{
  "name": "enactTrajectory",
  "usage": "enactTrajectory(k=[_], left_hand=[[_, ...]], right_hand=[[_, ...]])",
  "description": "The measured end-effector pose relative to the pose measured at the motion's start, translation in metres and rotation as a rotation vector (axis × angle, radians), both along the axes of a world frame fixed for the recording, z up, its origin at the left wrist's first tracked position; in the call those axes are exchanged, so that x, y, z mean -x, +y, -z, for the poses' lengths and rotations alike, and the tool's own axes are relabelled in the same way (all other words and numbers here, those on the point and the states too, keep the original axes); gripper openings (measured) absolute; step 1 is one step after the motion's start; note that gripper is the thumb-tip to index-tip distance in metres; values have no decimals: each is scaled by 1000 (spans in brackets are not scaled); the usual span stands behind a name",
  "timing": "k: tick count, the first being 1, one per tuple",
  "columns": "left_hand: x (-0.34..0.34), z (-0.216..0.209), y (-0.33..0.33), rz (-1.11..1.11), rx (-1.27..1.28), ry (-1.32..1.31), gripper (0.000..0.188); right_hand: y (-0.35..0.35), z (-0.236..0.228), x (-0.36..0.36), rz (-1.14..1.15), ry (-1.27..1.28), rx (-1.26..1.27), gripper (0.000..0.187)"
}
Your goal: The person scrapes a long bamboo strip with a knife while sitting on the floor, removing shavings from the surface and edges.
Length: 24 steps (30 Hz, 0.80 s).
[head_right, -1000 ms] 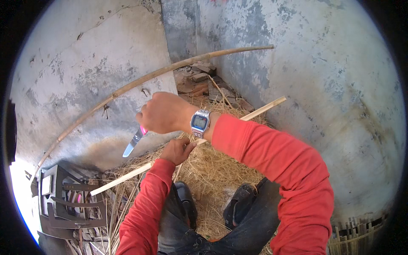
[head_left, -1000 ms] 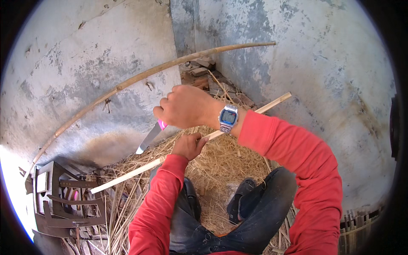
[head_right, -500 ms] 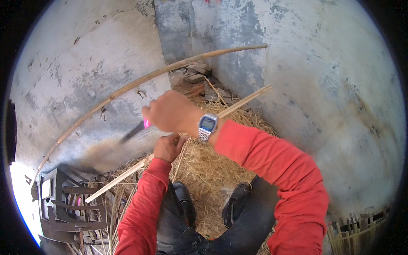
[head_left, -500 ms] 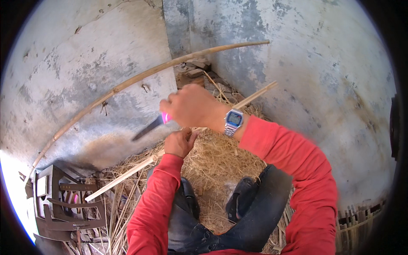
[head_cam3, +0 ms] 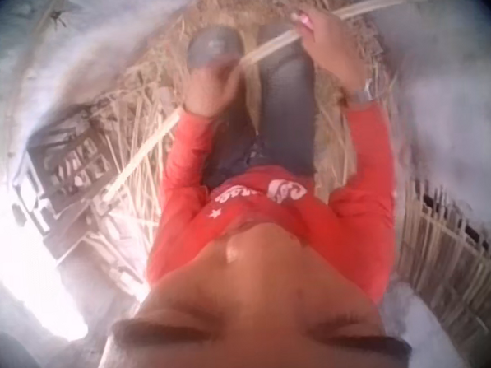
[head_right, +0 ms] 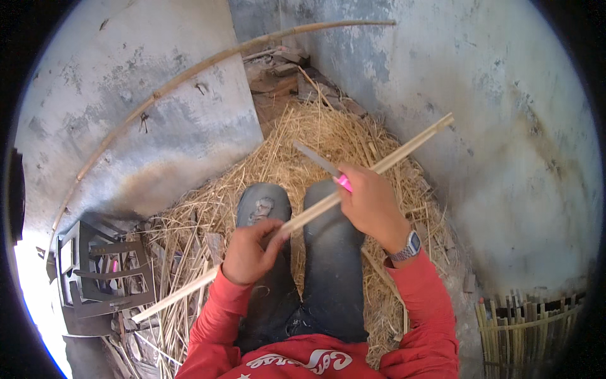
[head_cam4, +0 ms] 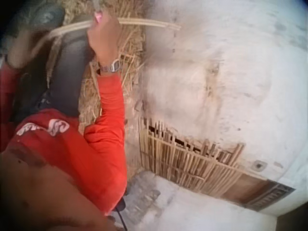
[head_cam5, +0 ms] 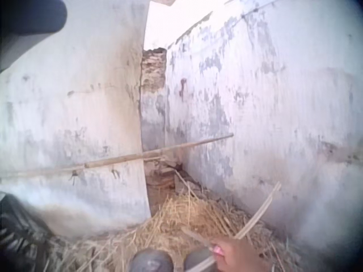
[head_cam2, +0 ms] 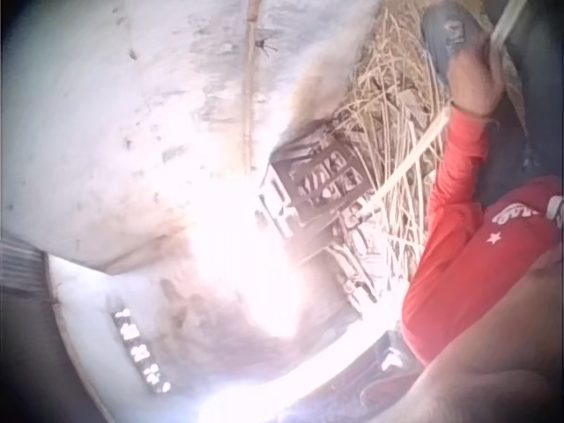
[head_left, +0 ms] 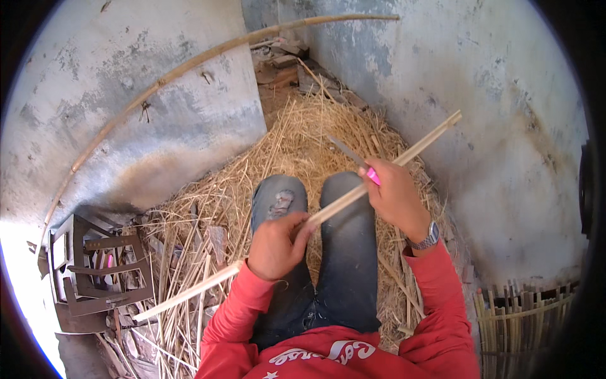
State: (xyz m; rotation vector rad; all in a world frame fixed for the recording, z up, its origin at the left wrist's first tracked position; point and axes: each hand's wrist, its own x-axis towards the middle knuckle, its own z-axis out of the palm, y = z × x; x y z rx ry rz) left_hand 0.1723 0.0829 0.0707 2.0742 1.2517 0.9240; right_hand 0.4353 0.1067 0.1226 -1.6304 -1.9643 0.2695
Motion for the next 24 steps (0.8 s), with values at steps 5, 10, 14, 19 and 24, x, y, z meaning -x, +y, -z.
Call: enactTrajectory(k=[5, 10, 14, 19, 24], left_hand=[[26, 25, -38, 190, 183, 257, 20], [34, 46, -49, 143, 247, 178, 22], [26, 53, -45, 135, 285, 43, 18], [6, 48, -36, 65, 304, 36, 13], [-12, 55, -38, 39, 31, 125, 14]], right_hand=[[-15, 56, -63, 227, 169, 96, 24], [-24, 84, -59, 185, 107, -371, 22], [-49, 97, -31, 363, 230, -574, 19], [-83, 110, 7, 346, 643, -75, 21], [-83, 124, 10, 177, 465, -181, 28]])
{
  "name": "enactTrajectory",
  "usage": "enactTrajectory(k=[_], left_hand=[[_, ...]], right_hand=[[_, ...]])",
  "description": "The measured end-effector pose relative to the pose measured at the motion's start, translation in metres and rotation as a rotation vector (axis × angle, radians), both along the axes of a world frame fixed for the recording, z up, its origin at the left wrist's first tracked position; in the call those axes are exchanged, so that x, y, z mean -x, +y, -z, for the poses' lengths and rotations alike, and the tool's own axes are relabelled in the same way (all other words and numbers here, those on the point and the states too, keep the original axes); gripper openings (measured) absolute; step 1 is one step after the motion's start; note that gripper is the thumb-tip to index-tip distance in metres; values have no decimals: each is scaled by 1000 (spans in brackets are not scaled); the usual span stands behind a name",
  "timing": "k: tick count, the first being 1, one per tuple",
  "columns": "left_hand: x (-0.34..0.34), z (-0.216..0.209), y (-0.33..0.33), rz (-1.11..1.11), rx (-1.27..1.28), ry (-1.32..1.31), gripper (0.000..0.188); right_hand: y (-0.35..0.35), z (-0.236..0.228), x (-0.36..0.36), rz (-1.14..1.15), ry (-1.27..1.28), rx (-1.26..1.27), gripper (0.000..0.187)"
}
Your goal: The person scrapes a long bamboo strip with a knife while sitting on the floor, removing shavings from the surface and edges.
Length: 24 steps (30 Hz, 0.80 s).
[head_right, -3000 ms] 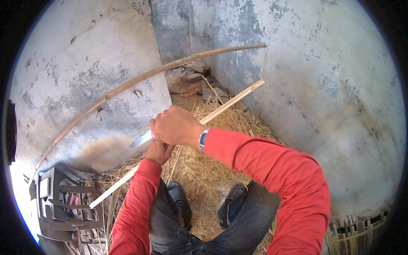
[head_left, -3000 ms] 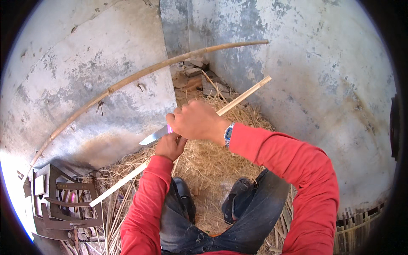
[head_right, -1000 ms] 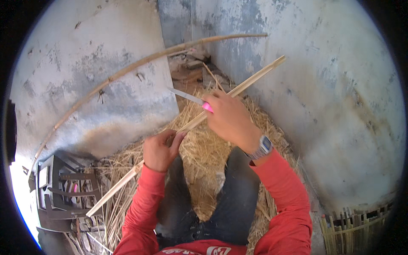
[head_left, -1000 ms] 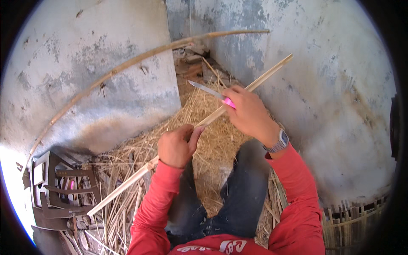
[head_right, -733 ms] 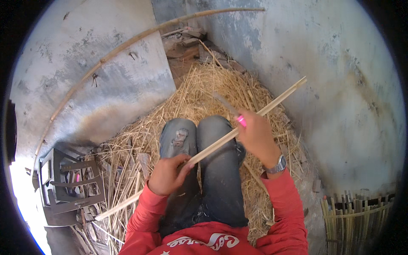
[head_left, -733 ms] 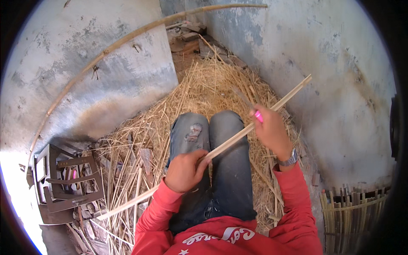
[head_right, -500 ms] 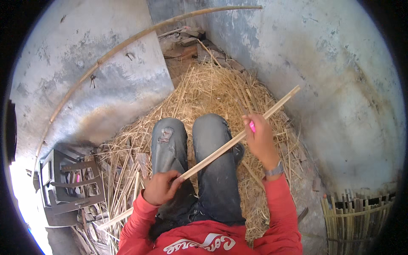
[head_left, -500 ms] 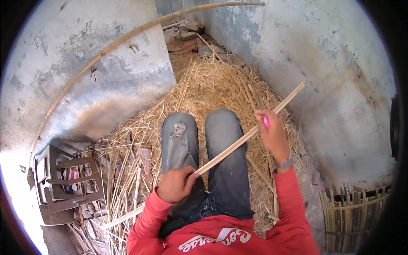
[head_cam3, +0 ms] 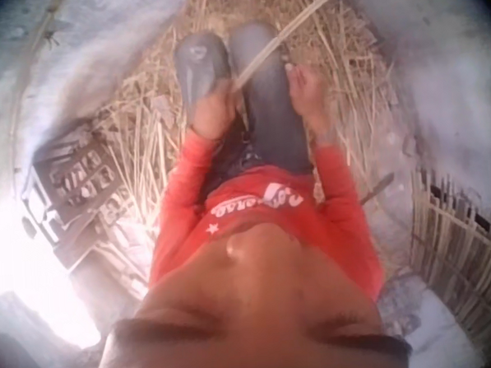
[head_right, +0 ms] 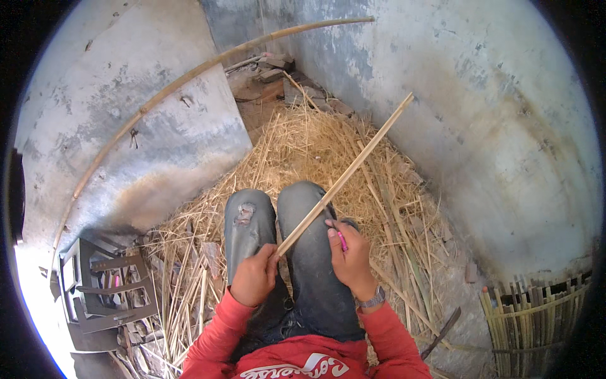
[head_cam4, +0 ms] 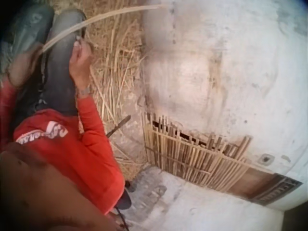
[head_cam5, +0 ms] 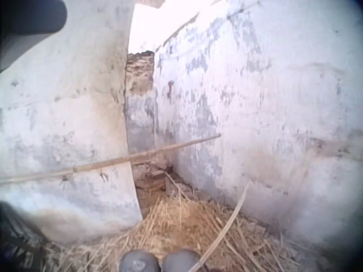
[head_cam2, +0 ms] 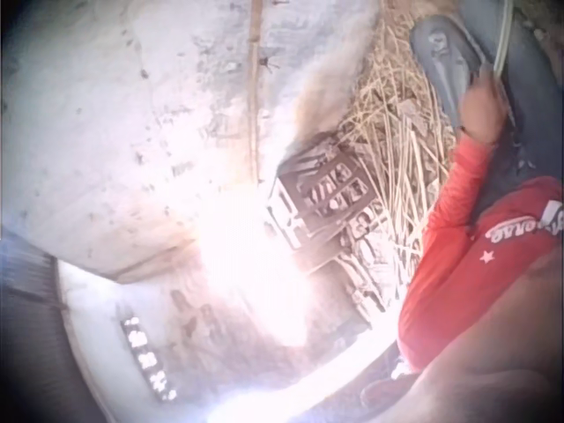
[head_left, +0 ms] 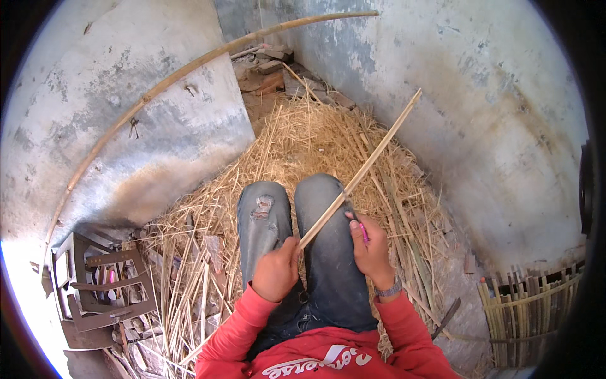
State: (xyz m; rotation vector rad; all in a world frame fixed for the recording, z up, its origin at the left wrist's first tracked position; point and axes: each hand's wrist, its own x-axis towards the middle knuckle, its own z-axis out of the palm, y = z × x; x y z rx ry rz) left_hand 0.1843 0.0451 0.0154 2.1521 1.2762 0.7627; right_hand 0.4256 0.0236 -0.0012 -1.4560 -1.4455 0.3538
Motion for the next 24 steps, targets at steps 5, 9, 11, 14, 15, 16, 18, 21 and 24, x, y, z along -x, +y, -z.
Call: enactTrajectory(k=[5, 9, 11, 14, 15, 16, 18, 21, 24], left_hand=[[1, 8, -12, -37, -65, -15, 18], [10, 10, -17, -27, -96, -86, 20], [17, 12, -20, -27, -109, -109, 21], [32, 13, -27, -41, -131, -66, 23], [39, 7, -32, -47, -137, -27, 23], [44, 3, -35, -50, -147, 10, 23], [53, 11, -35, -12, -224, 69, 24], [60, 8, -38, 7, -295, 179, 24], [60, 15, -34, 26, -345, 214, 24]], right_hand=[[-5, -16, 7, 9, 126, 153, 32], [2, -9, -15, 20, -37, 22, 33], [7, -10, -23, -21, -38, -35, 31], [21, -11, -32, 31, 93, -20, 34], [26, -7, -41, 63, 18, 13, 37], [30, -2, -56, 97, -58, 43, 40], [41, -3, -79, 175, -155, 43, 45], [64, -12, -102, 262, -194, -39, 48], [76, -7, -114, 192, -202, -157, 47]])
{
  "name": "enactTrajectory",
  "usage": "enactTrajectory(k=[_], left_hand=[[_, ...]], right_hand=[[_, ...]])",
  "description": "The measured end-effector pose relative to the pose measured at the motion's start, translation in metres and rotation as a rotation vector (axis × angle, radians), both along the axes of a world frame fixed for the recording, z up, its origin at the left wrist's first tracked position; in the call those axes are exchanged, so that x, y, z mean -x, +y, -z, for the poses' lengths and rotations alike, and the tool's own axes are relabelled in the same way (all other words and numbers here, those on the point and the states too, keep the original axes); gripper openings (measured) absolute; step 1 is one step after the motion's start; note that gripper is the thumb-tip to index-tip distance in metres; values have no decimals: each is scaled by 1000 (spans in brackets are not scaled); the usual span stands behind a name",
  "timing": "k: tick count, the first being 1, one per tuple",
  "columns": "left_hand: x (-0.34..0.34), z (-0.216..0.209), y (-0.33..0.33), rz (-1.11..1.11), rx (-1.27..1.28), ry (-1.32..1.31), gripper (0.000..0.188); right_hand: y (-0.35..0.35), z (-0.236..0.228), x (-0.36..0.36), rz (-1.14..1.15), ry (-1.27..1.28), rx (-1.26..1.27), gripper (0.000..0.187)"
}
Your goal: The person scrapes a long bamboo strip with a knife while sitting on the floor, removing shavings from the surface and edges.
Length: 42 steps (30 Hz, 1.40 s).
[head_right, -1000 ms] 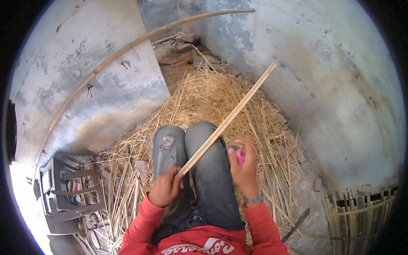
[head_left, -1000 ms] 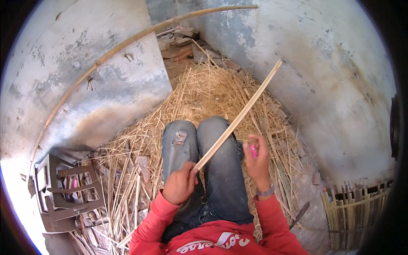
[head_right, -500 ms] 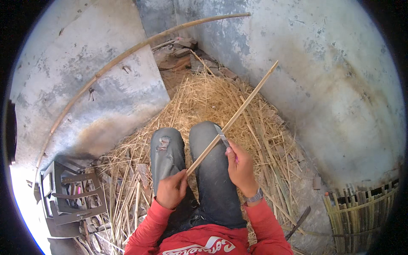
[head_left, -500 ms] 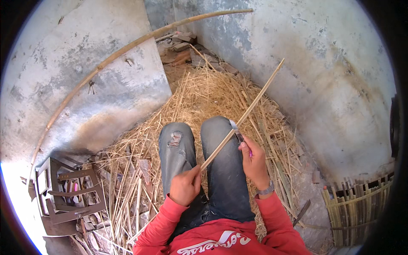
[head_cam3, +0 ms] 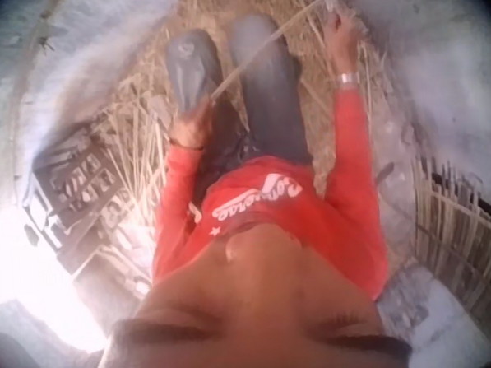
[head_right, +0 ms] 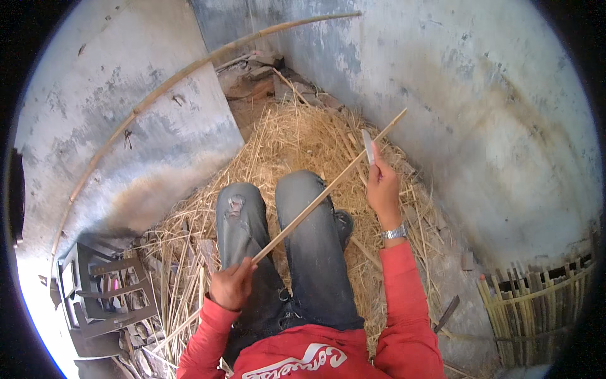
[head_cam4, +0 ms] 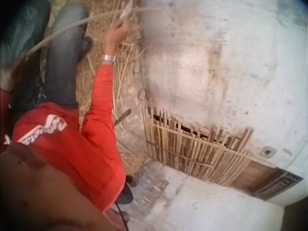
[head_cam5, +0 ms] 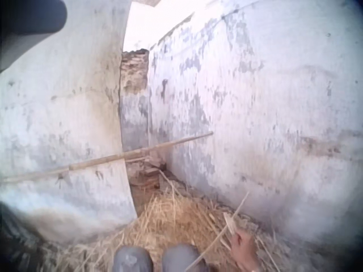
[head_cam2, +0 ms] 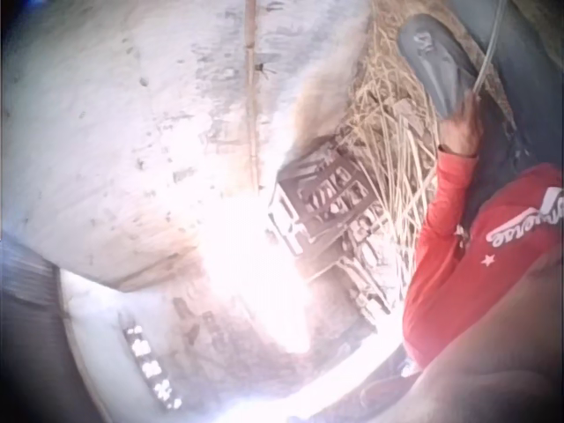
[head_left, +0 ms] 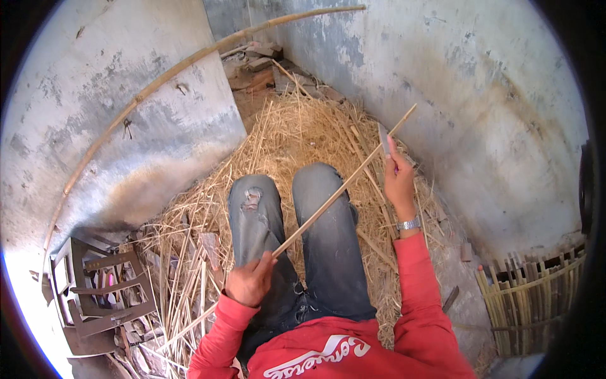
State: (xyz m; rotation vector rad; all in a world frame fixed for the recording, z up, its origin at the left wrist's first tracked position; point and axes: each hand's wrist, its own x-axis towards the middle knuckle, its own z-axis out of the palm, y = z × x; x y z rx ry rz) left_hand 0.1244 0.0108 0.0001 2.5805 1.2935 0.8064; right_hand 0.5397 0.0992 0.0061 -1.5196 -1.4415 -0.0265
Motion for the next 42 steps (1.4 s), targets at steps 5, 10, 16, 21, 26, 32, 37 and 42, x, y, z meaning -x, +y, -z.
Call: enactTrajectory(k=[5, 10, 16, 21, 26, 32, 37, 42], left_hand=[[-7, -1, 3, -23, 37, 9, 21], [-10, -2, 4, -18, 25, -56, 21], [-27, -3, 4, -25, 32, -74, 22], [-30, 1, 1, -47, 38, -140, 21], [-55, 0, 16, -12, 42, -156, 23], [-88, -2, 34, 26, 69, -251, 18], [-85, -11, 34, -19, 208, -168, 20], [-72, -6, 25, 13, 273, -296, 35]], right_hand=[[-43, 17, 74, -282, 112, 185, 40], [-49, -4, 70, -145, 15, 236, 32], [-46, 16, 61, -141, 8, 126, 37], [-68, -5, 83, -243, 45, 187, 37], [-79, -16, 99, -330, -7, 287, 35], [-64, -1, 69, -195, 73, 264, 43], [-87, 4, 95, -263, 87, 172, 39], [-84, 5, 60, -306, 193, 317, 43]])
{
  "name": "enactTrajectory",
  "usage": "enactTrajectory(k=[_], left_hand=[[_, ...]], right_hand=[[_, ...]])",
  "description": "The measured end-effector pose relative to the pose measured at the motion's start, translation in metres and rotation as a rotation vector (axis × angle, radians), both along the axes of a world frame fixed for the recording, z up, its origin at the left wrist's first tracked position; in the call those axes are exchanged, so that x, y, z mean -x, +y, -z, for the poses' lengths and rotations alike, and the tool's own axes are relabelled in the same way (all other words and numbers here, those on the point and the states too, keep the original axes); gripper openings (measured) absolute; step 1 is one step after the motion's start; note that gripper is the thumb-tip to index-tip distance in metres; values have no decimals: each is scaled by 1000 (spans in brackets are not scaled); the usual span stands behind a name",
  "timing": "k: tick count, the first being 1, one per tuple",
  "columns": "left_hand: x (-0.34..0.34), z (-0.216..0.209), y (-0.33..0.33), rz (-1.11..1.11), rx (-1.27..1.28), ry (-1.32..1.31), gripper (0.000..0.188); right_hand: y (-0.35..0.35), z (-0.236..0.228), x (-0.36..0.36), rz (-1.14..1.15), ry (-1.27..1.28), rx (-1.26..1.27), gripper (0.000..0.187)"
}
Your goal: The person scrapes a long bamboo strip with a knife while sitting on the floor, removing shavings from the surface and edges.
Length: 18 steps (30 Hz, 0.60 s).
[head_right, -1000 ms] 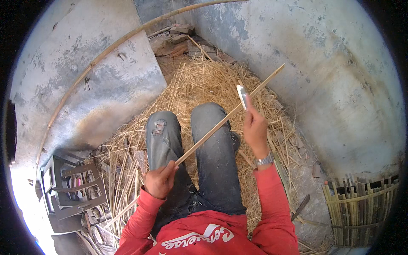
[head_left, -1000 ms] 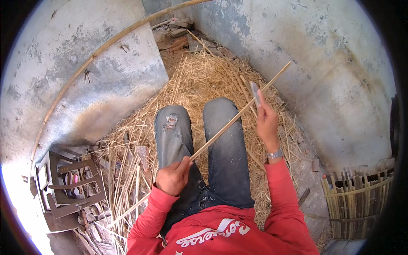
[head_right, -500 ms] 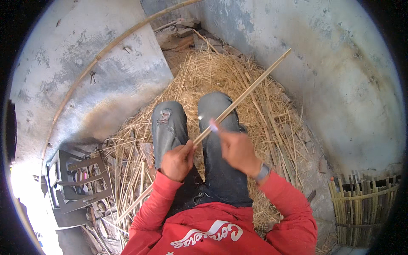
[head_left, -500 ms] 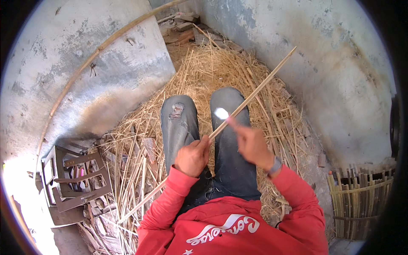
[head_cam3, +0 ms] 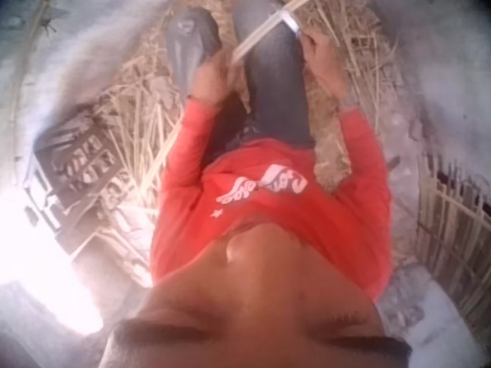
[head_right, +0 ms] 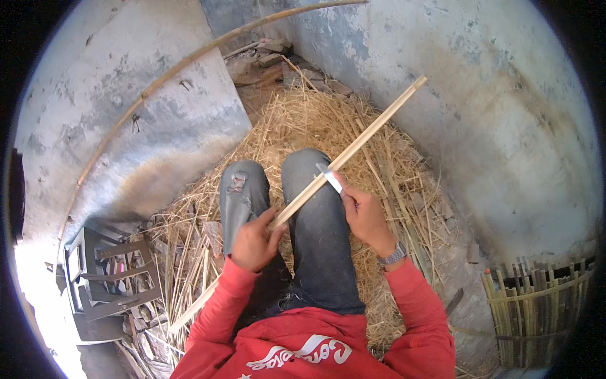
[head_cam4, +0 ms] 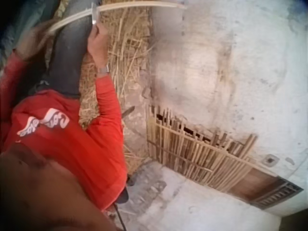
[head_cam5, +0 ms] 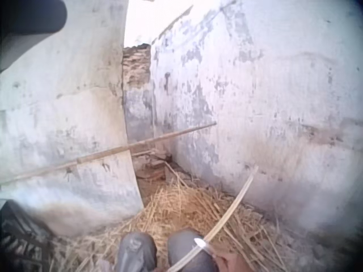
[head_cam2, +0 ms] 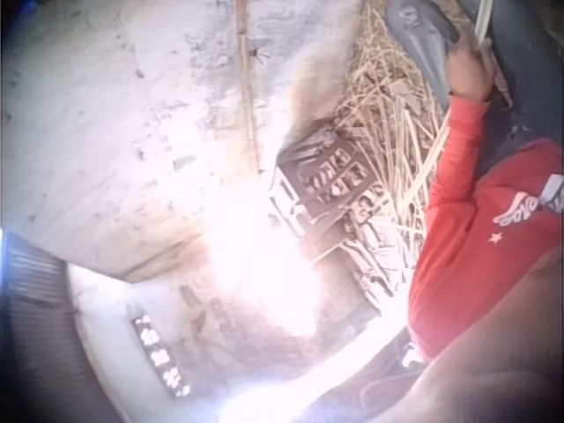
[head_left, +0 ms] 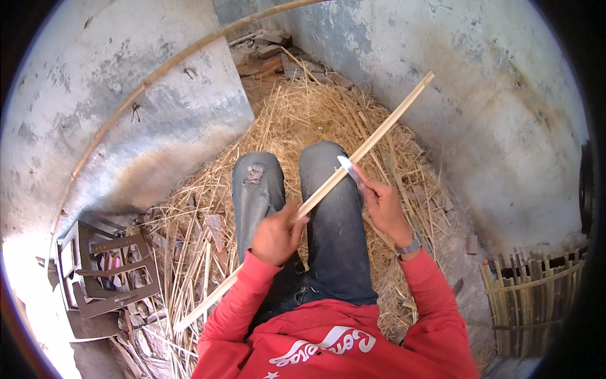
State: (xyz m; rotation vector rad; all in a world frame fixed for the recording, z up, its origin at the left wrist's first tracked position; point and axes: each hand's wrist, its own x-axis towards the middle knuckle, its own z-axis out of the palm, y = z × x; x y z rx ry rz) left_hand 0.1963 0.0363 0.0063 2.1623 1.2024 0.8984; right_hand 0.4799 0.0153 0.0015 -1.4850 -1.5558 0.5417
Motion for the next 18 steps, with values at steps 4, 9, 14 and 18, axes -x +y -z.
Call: enactTrajectory(k=[4, 9, 14, 18], left_hand=[[53, -7, -20, 60, 185, 16, 42], [104, -8, -44, 72, 451, 52, 25], [100, -1, -44, 27, 178, 162, 18], [77, -2, -35, 32, 121, 93, 18]], right_hand=[[3, -5, -3, 84, 56, 21, 44], [32, 2, -41, 169, 5, -157, 45], [53, -26, -48, 403, -24, -109, 44], [60, -7, -49, 386, -170, -313, 43]])
